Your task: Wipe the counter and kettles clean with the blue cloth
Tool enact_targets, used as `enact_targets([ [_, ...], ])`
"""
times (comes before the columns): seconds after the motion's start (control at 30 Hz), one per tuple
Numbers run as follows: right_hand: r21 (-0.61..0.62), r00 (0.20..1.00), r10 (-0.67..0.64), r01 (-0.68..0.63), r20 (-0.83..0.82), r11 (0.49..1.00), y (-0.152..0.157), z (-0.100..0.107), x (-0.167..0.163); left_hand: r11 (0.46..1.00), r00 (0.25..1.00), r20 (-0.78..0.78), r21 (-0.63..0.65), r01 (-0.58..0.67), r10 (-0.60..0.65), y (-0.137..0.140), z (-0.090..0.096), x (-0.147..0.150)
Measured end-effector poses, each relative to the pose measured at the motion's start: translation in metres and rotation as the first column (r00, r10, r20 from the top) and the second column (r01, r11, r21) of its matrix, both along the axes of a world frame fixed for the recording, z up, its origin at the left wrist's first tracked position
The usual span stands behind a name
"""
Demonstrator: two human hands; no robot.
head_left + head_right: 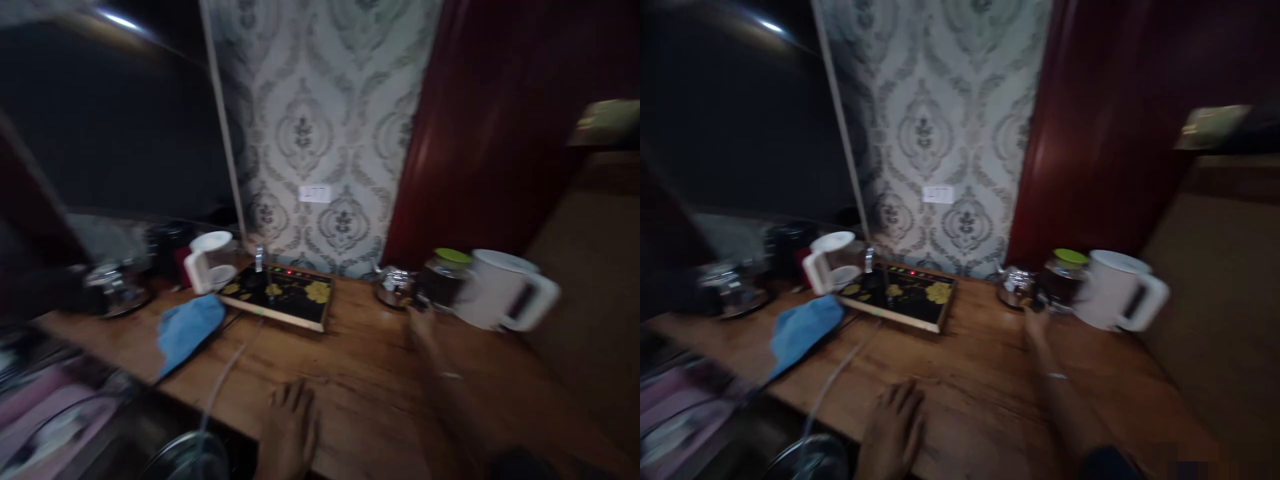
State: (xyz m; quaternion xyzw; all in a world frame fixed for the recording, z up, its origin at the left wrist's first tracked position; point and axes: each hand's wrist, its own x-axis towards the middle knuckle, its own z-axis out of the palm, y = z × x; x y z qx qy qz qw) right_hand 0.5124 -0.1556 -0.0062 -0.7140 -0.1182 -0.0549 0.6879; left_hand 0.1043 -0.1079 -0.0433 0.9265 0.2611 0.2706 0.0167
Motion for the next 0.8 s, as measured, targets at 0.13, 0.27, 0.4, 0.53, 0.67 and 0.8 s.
enact_targets([
  [0.13, -0.011, 0.951, 0.242, -0.249, -0.19, 0.968, -0.002, 0.002, -0.055, 0.99, 0.998, 0.05, -0.139, -0.024, 0.031, -0.013, 0.005, 0.0],
  [0.27, 0.052, 0.719, 0.586, -0.615, -0.374, 0.787, -0.008, 0.003, -0.131, 0.974, 0.997, 0.063, -0.224, -0.025, 0.04, -0.014, -0.001, -0.002],
  [0.4, 0.036, 0.624, 0.69, -0.731, -0.366, 0.681, -0.016, 0.002, -0.199, 0.945, 0.992, 0.126, -0.324, 0.047, -0.006, -0.013, 0.005, -0.006],
  [0.53, -0.036, 0.625, 0.699, -0.754, -0.348, 0.655, -0.025, -0.006, -0.226, 0.896, 0.959, 0.272, -0.402, 0.186, -0.077, 0.004, 0.017, -0.02],
  [0.67, -0.033, 0.657, 0.68, -0.727, -0.326, 0.686, -0.038, -0.017, -0.229, 0.944, 0.93, 0.364, -0.32, 0.078, 0.047, 0.06, 0.039, -0.05],
  [0.8, -0.102, 0.737, 0.629, -0.665, -0.249, 0.739, -0.043, -0.026, -0.23, 0.929, 0.898, 0.263, -0.215, -0.302, 0.353, 0.142, 0.073, -0.086],
])
